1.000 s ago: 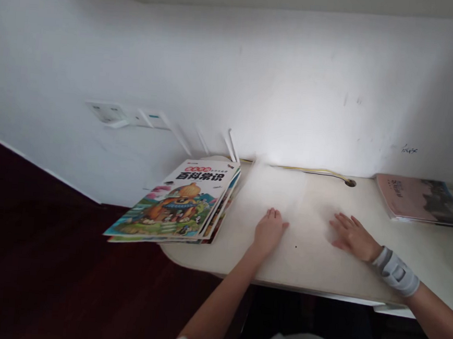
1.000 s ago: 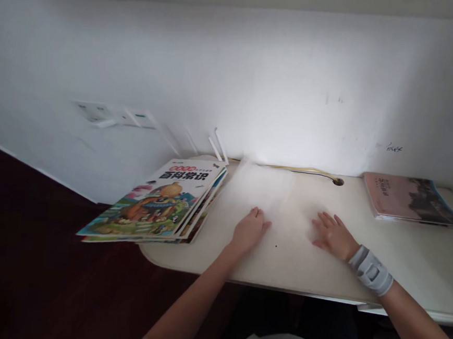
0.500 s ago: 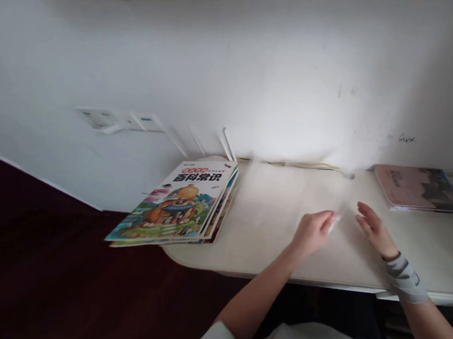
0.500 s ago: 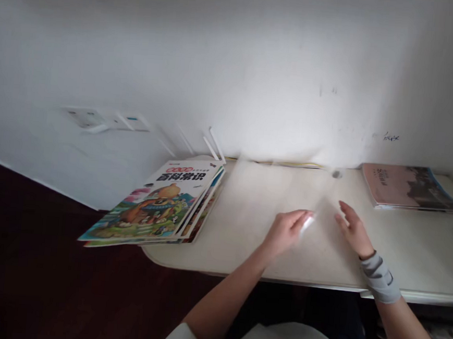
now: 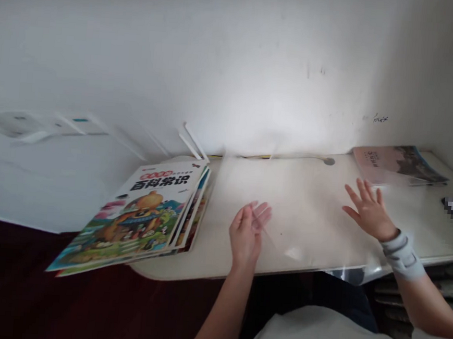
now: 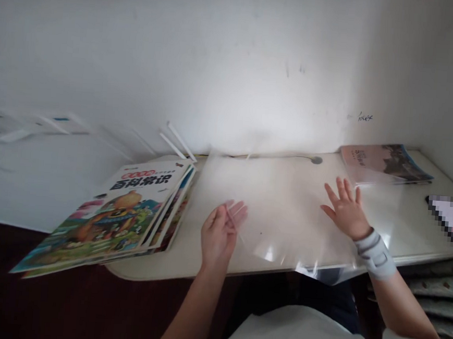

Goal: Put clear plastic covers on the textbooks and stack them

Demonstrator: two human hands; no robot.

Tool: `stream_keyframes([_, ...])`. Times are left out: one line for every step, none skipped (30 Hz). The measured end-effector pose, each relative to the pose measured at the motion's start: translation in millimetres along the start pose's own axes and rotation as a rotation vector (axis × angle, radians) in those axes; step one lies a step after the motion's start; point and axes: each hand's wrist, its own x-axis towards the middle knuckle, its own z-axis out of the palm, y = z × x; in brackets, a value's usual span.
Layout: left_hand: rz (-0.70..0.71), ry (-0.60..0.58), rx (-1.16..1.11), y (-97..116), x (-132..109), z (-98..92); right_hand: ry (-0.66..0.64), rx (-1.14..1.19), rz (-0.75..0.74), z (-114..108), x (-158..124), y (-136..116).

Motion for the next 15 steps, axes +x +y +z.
stream_keyframes([0.001, 0.048, 0.022, -6, 2, -14.7, -0.104, -0.024, -0.017, 13, 8, 2])
stream_keyframes([0.003, 0.071, 0.057, -10, 4, -28.8, -0.215, -0.034, -0.045, 26, 15, 3])
stream_keyframes([0.014, 0.087, 0.112, -12, 6, -42.1, -0.321, -0.027, -0.089, 37, 23, 5])
stream_keyframes([0.025, 0.09, 0.201, -12, 9, -54.4, -0.406, -0.01, -0.139, 46, 31, 6])
stream_keyframes([0.036, 0.081, 0.331, -10, 12, -65.5, -0.46, 0.006, -0.176, 53, 38, 7])
stream_keyframes([0.051, 0.072, 0.496, -8, 15, -75.0, -0.496, 0.023, -0.209, 58, 44, 9])
stream_keyframes([0.069, 0.061, 0.683, -4, 18, -82.7, -0.516, 0.036, -0.231, 61, 50, 10])
stream_keyframes([0.09, 0.05, 0.874, 0, 21, -88.3, -0.525, 0.046, -0.243, 63, 56, 11])
stream_keyframes([0.11, 0.039, 1.053, 3, 23, -91.9, -0.536, 0.054, -0.253, 65, 61, 12])
stream_keyframes([0.122, 0.029, 1.206, 6, 25, -93.5, -0.543, 0.061, -0.259, 66, 65, 13])
stream_keyframes([0.128, 0.022, 1.327, 9, 26, -93.5, -0.544, 0.068, -0.261, 67, 69, 14])
stream_keyframes([0.123, 0.015, 1.421, 10, 25, -92.1, -0.544, 0.074, -0.264, 68, 72, 15])
stream_keyframes([0.108, 0.006, 1.495, 11, 24, -90.1, -0.54, 0.078, -0.265, 70, 74, 15])
stream_keyframes([0.089, 0.002, 1.549, 12, 23, -88.0, -0.534, 0.081, -0.267, 71, 76, 16])
stream_keyframes([0.073, -0.002, 1.587, 13, 22, -86.2, -0.527, 0.084, -0.271, 73, 77, 16])
